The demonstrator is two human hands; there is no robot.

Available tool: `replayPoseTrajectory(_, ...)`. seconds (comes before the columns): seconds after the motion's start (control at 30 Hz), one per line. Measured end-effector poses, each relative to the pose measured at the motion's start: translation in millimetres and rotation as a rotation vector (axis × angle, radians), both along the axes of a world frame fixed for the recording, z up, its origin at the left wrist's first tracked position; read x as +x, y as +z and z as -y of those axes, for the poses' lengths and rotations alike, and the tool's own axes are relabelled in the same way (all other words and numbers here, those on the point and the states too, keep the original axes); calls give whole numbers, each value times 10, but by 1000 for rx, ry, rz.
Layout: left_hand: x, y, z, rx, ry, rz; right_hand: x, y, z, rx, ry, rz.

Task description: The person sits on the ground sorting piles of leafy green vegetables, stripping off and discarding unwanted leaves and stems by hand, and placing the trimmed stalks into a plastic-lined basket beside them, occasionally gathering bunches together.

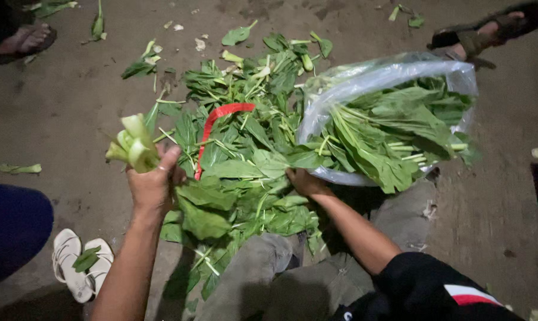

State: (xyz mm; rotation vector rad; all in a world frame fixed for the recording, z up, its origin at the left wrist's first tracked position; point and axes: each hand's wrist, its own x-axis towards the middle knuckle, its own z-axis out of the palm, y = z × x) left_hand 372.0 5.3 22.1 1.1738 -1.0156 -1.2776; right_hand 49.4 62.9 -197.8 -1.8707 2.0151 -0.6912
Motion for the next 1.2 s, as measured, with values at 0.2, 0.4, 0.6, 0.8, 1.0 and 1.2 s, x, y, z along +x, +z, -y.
replayPoseTrajectory(0.2, -153, 58, -19, -113, 38, 269, 149, 307, 43, -64, -14, 137)
replayPoseTrajectory(0.4, -203, 97, -84, -99, -21, 193, 330, 740, -115, 21, 36, 792)
replayPoseTrajectory(0.6, -142, 34, -82, -129, -19, 137, 126, 375, -94, -81, 157, 427)
replayPoseTrajectory(0.8, -123, -42, -132, -184, -12, 303, 103, 304, -162, -293, 161, 302)
replayPoseTrajectory(1.0, -344, -78, -240, -94, -125, 309, 647, 1041, -247, 3, -28, 824)
replayPoseTrajectory(1.2, -603, -216, -365, -190, -330, 210, 1052, 1491, -302, -229, 271, 766)
